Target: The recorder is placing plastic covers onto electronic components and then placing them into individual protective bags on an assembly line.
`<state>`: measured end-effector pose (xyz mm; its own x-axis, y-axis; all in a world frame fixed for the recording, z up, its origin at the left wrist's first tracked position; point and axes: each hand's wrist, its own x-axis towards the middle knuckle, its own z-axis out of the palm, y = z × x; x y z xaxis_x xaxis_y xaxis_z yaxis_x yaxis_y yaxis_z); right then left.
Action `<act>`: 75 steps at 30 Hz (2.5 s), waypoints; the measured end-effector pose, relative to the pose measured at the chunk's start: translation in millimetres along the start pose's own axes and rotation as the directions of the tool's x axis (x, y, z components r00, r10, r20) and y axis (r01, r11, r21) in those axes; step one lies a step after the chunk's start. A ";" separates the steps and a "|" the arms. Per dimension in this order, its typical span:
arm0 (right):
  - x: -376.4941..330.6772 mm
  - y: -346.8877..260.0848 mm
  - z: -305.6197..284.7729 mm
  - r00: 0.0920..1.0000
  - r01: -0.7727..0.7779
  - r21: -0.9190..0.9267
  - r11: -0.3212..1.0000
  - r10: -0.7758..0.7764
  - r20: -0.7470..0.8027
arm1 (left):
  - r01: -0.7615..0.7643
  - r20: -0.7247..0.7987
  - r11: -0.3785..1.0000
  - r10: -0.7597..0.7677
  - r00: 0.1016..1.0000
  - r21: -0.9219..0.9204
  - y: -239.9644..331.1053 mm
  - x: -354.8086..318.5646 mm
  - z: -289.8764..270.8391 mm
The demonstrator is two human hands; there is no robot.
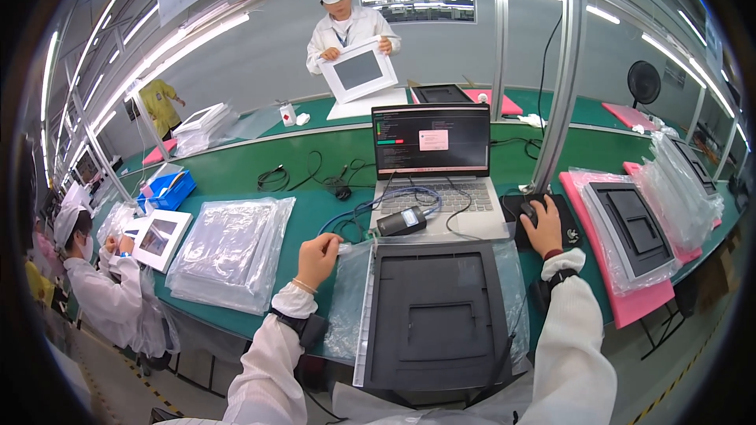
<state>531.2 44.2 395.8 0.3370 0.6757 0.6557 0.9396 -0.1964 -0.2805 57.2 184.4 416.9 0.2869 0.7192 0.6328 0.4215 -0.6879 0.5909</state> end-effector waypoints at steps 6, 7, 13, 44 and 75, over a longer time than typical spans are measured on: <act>-9.0 -0.4 -0.6 0.991 -0.093 0.088 0.992 0.084 0.108 | 0.043 0.011 0.999 -0.043 0.999 -0.027 -5.0 -2.4 -2.7; -8.7 -2.9 -3.1 0.986 -0.096 0.104 0.990 0.081 0.143 | 0.042 0.009 0.999 -0.042 0.999 -0.030 -5.2 -2.5 -2.6; -6.3 1.2 -2.2 0.986 -0.079 0.041 0.996 0.072 0.148 | 0.058 0.025 0.995 -0.056 0.998 -0.080 -10.5 -2.6 2.1; -12.1 13.5 6.4 0.970 -0.241 0.220 0.945 0.235 0.055 | -0.332 0.065 0.304 0.817 0.573 -0.893 299.0 -182.5 -31.9; -16.1 26.1 13.5 0.965 -0.248 0.356 0.901 0.263 0.006 | -0.013 0.043 0.971 0.024 0.999 -0.240 300.3 -232.1 -216.8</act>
<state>549.5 37.8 368.5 0.5721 0.6045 0.5542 0.7412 -0.0917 -0.6650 -69.4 -210.1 556.0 0.3339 0.7060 0.6246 0.1987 -0.7005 0.6855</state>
